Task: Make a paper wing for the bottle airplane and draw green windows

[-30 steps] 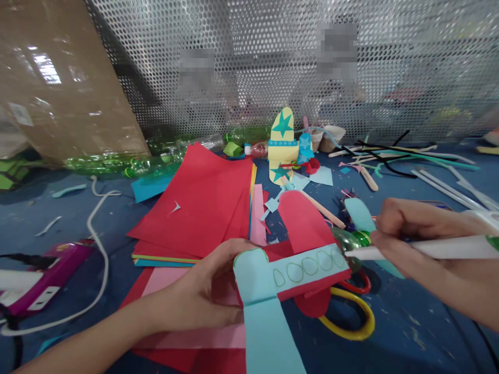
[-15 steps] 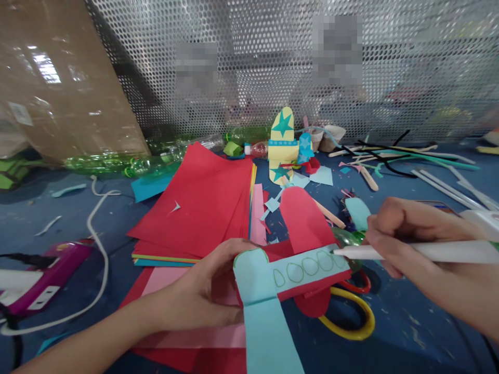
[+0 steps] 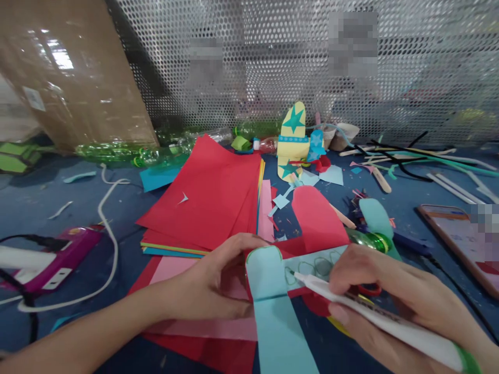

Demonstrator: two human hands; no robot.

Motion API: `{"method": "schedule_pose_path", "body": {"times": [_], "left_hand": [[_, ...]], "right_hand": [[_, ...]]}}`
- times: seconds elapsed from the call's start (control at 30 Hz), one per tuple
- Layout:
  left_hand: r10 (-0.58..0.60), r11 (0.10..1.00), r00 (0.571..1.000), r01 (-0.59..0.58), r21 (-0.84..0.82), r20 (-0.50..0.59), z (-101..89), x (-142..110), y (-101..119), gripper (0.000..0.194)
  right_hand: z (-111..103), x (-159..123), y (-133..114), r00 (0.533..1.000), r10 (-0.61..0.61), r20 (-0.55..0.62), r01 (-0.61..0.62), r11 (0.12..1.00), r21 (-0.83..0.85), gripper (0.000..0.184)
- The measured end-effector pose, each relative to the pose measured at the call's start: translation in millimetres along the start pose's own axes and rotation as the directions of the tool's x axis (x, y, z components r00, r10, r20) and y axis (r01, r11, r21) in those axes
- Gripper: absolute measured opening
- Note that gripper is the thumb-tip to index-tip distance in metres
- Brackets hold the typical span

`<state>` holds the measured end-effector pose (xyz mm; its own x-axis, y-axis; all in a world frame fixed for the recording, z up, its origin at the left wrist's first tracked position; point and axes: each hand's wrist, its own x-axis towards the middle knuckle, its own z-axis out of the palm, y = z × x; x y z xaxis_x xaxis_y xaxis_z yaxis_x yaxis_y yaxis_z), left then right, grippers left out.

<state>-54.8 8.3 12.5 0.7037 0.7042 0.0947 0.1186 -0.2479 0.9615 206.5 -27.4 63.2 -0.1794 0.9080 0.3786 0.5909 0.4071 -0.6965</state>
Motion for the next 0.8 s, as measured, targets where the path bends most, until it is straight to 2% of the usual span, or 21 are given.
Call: {"method": "schedule_pose_path", "body": {"times": [0.1, 0.23, 0.47, 0.63, 0.8], "left_hand": [[0.025, 1.0, 1.0, -0.025, 0.012, 0.006, -2.4, 0, 1, 0.067], [0.046, 0.999, 0.999, -0.046, -0.006, 0.024, -2.4, 0, 0, 0.067], [0.041, 0.999, 0.999, -0.042, 0.035, 0.003, -2.7, -1, -1, 0.071], [0.031, 1.0, 0.999, -0.031, -0.003, 0.025, -3.0, -1, 0, 0.066], [0.033, 0.999, 0.999, -0.033, 0.005, 0.022, -3.5, 1, -1, 0.07]], "right_hand": [[2, -7, 4, 0.994, -0.047, 0.103, 0.041, 0.998, 0.056, 0.007], [2, -13, 11, 0.974, -0.091, 0.209, 0.071, 0.993, 0.098, 0.015], [-1, -14, 9, 0.97, -0.097, 0.225, 0.08, 0.993, 0.085, 0.016], [1, -11, 10, 0.969, -0.112, 0.221, 0.098, 0.992, 0.074, 0.014], [0, -12, 11, 0.96, -0.134, 0.245, 0.119, 0.99, 0.077, 0.017]]}}
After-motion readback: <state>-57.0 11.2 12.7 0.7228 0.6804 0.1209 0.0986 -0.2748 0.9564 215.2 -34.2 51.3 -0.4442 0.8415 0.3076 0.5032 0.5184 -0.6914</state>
